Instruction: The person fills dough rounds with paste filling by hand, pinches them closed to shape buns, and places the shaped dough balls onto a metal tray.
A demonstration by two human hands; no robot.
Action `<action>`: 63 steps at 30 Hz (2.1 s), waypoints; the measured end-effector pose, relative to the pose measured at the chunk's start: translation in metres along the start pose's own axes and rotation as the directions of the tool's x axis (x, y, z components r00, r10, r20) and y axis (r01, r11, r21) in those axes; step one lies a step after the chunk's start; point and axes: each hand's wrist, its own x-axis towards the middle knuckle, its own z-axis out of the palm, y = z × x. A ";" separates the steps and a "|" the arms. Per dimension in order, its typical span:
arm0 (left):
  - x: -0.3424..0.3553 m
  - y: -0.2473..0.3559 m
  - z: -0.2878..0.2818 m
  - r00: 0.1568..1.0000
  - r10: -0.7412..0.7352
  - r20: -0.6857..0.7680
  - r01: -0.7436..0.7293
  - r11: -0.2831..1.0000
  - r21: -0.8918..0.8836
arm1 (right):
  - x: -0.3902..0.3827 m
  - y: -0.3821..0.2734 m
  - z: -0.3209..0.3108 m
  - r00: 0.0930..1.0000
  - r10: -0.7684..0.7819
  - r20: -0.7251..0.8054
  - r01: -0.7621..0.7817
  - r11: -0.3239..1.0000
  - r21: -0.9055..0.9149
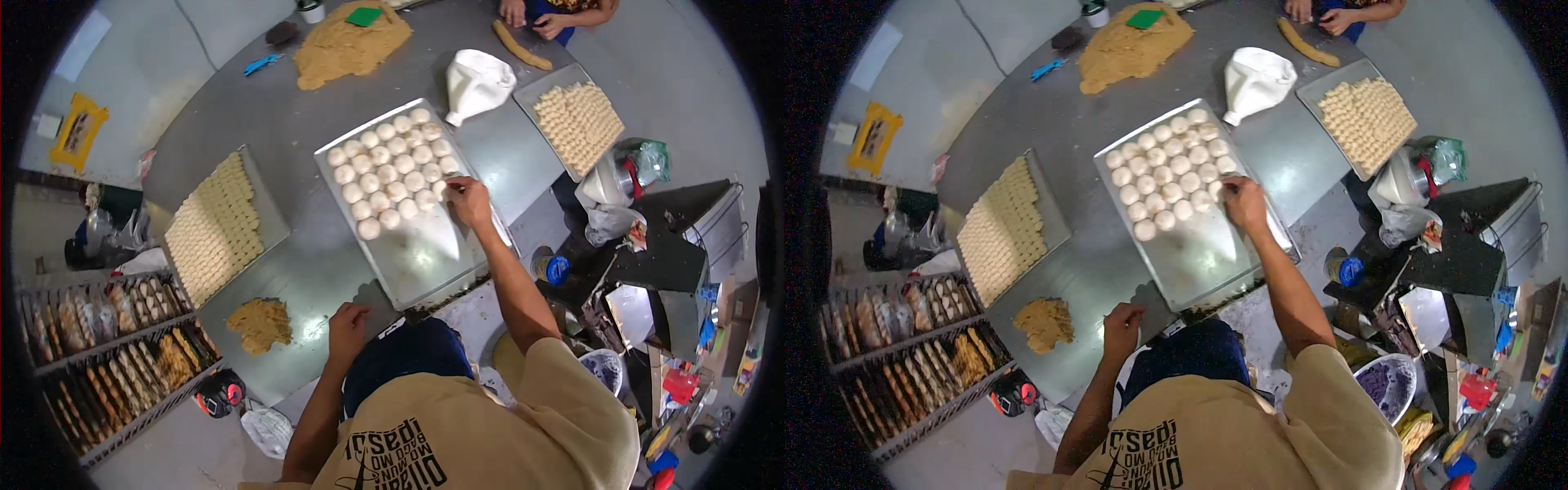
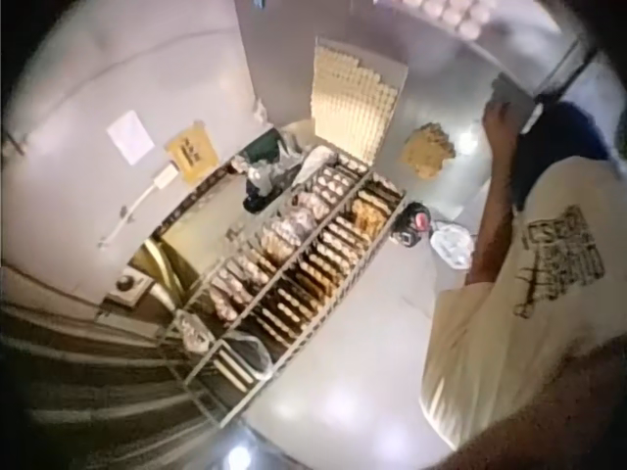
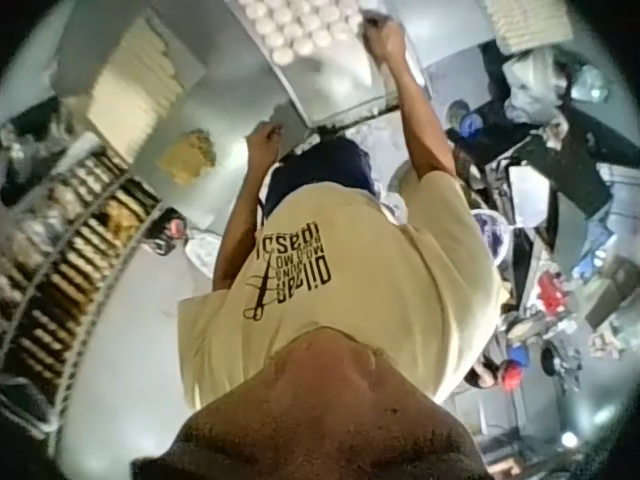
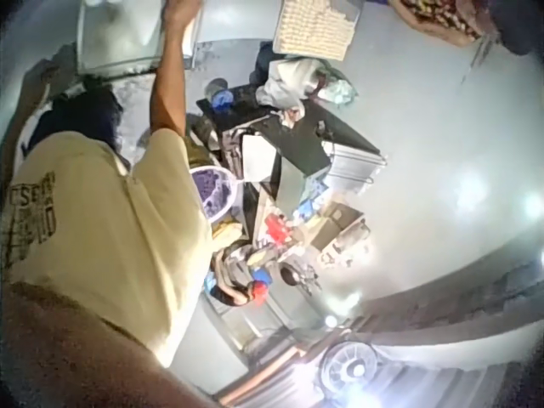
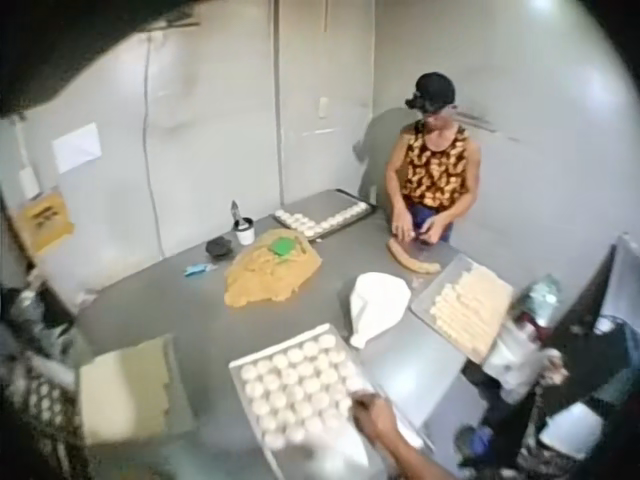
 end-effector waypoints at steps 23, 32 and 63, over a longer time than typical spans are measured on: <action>-0.170 -0.114 -0.157 0.838 -0.284 -0.466 0.210 0.956 -0.206 | -0.058 -0.269 0.411 0.648 -0.700 0.299 0.761 0.598 -0.251; -0.103 -0.015 -0.234 0.867 -0.389 -0.313 0.014 0.645 -0.764 | -0.185 -0.341 0.223 0.443 -0.076 0.894 -0.697 0.598 0.396; -0.233 -0.156 -0.188 0.805 -0.584 -0.104 0.257 0.501 -0.827 | -0.267 -0.221 0.337 0.433 -0.749 0.501 0.784 0.587 0.201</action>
